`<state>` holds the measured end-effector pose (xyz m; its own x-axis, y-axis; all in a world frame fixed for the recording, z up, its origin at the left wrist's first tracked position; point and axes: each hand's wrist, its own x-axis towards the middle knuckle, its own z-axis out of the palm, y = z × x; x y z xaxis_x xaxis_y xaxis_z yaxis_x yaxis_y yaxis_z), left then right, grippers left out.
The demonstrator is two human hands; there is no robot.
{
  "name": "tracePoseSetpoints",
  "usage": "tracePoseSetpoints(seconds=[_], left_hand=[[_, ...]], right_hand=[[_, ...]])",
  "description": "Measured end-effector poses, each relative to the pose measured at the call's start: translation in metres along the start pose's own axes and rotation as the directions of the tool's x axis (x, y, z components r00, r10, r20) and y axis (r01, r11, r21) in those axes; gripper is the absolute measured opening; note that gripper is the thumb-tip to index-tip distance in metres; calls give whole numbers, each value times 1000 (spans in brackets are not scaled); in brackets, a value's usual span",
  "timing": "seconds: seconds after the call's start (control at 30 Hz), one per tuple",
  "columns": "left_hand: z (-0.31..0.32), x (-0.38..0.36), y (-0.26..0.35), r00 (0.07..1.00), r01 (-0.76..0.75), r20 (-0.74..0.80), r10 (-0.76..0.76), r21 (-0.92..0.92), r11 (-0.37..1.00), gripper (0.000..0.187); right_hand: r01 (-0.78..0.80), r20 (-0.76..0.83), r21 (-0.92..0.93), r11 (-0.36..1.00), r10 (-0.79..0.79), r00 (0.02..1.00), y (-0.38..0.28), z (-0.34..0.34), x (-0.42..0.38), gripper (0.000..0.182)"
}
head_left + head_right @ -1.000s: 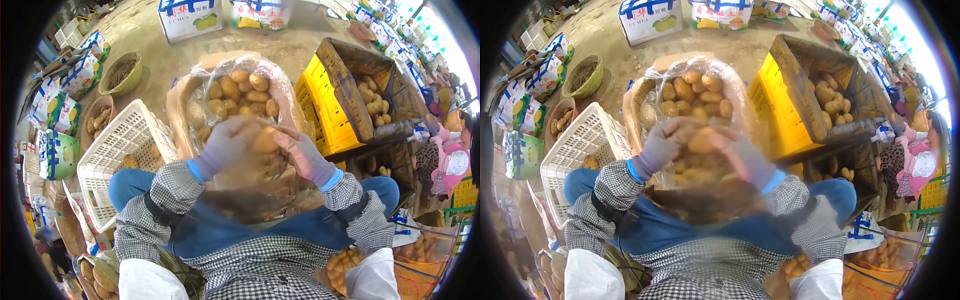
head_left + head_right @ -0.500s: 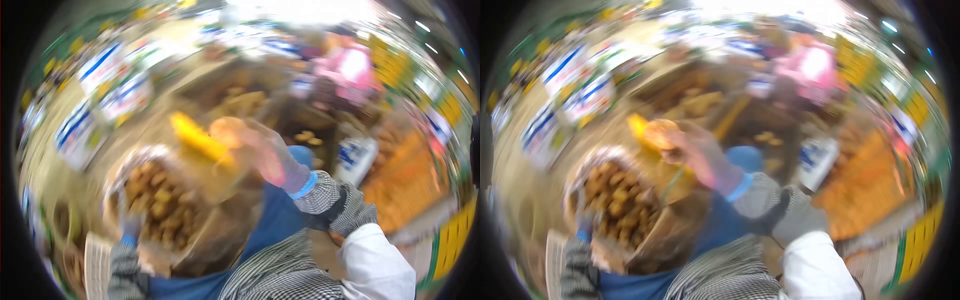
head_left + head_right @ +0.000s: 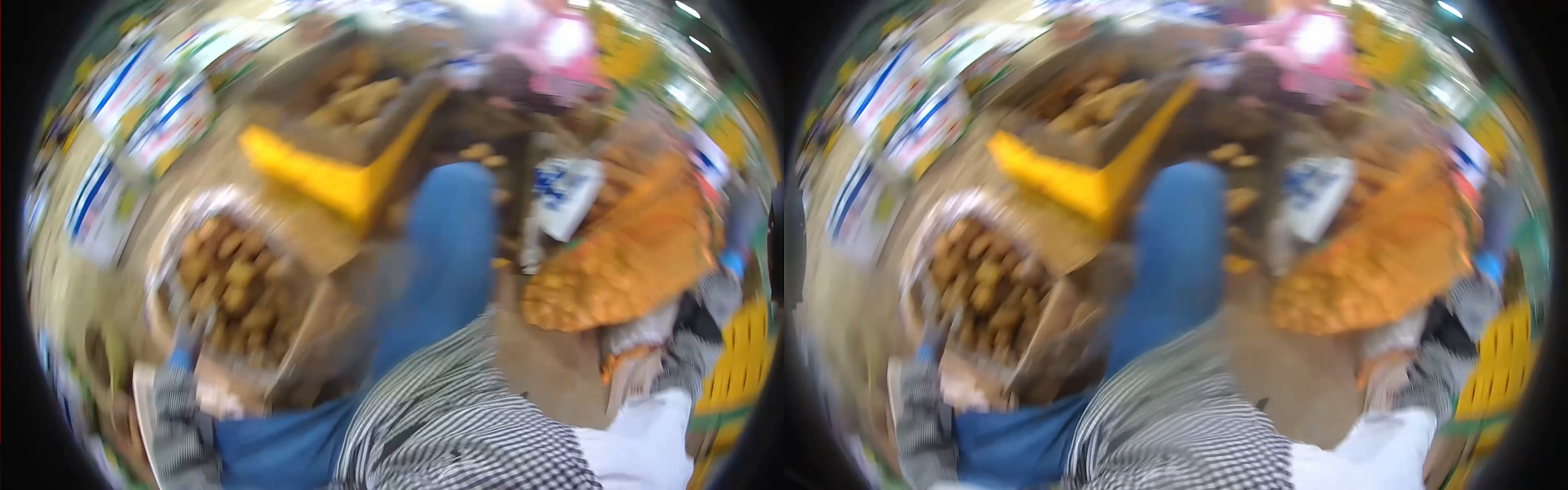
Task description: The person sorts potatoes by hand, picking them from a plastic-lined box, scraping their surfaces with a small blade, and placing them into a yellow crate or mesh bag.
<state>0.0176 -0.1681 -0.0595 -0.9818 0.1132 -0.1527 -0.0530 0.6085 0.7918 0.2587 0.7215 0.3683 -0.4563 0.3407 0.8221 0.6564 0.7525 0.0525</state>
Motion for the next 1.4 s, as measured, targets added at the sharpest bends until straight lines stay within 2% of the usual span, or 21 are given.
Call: tracePoseSetpoints(seconds=[0.1,0.13,0.2,0.23,0.3,0.33,0.47,0.57,0.7,0.73,0.83,0.93,0.97,1.07,1.1,1.13,1.17,1.23,1.27,1.33,1.4], left_hand=[[7,-5,10,997,27,-78,-9,230,973,29],[9,-18,48,981,189,-100,-165,321,928,40],[9,-28,41,985,132,-151,-82,363,922,41],[13,-29,22,987,139,-129,-94,412,900,42],[18,-40,17,987,152,-113,-113,451,879,43],[20,-42,20,988,153,-99,-120,475,867,44],[34,-53,44,976,211,-165,-142,552,807,49],[48,-31,61,991,126,-114,-74,563,817,45],[78,45,68,998,70,-41,-57,637,768,41],[88,70,67,998,56,-25,-53,664,746,41],[119,139,57,966,234,-101,-238,733,638,46],[146,162,41,899,438,-352,-260,726,530,58],[146,167,34,899,438,-335,-283,706,556,68],[122,161,38,913,408,-177,-367,412,815,63],[114,155,41,856,516,40,-516,-139,845,60],[106,147,43,809,569,298,-507,-616,545,57],[99,136,45,796,536,496,-348,-844,23,55],[73,82,103,918,388,390,-80,-921,-31,50],[69,57,121,930,349,353,-101,-935,-55,51],[69,17,149,950,267,279,-137,-958,-103,54],[70,-9,172,959,232,243,-143,-969,-87,57]], right_hand=[[199,-53,492,847,-199,979,-160,-10,-37,37],[239,-51,615,752,-264,963,-208,-13,-48,35],[318,-76,781,538,-424,903,-281,-1,-57,31],[456,-230,814,358,-523,821,-312,27,-62,30],[454,-283,878,154,-598,750,-392,55,-94,29],[320,-162,935,154,-617,770,-438,41,-126,25],[204,-202,971,-122,-877,437,-527,48,-196,18],[58,-47,998,-33,-964,262,-553,78,-228,22],[87,50,994,71,-973,225,-564,117,-247,26],[72,25,997,43,-972,233,-564,117,-246,26],[71,-18,997,0,-968,252,-568,116,-239,27],[65,38,996,54,-973,229,-563,118,-238,27],[48,41,997,54,-972,233,-562,118,-239,27],[6,75,997,78,-971,228,-560,119,-237,30],[-4,88,996,89,-971,223,-560,118,-236,32],[-98,108,991,86,-961,253,-560,120,-240,35],[-189,124,979,73,-953,276,-561,122,-246,39],[-448,175,892,56,-958,229,-567,118,-254,45],[-603,207,794,77,-967,148,-569,113,-259,48],[-719,181,692,70,-980,78,-575,103,-272,50],[-701,106,713,5,-989,101,-580,91,-291,51]])
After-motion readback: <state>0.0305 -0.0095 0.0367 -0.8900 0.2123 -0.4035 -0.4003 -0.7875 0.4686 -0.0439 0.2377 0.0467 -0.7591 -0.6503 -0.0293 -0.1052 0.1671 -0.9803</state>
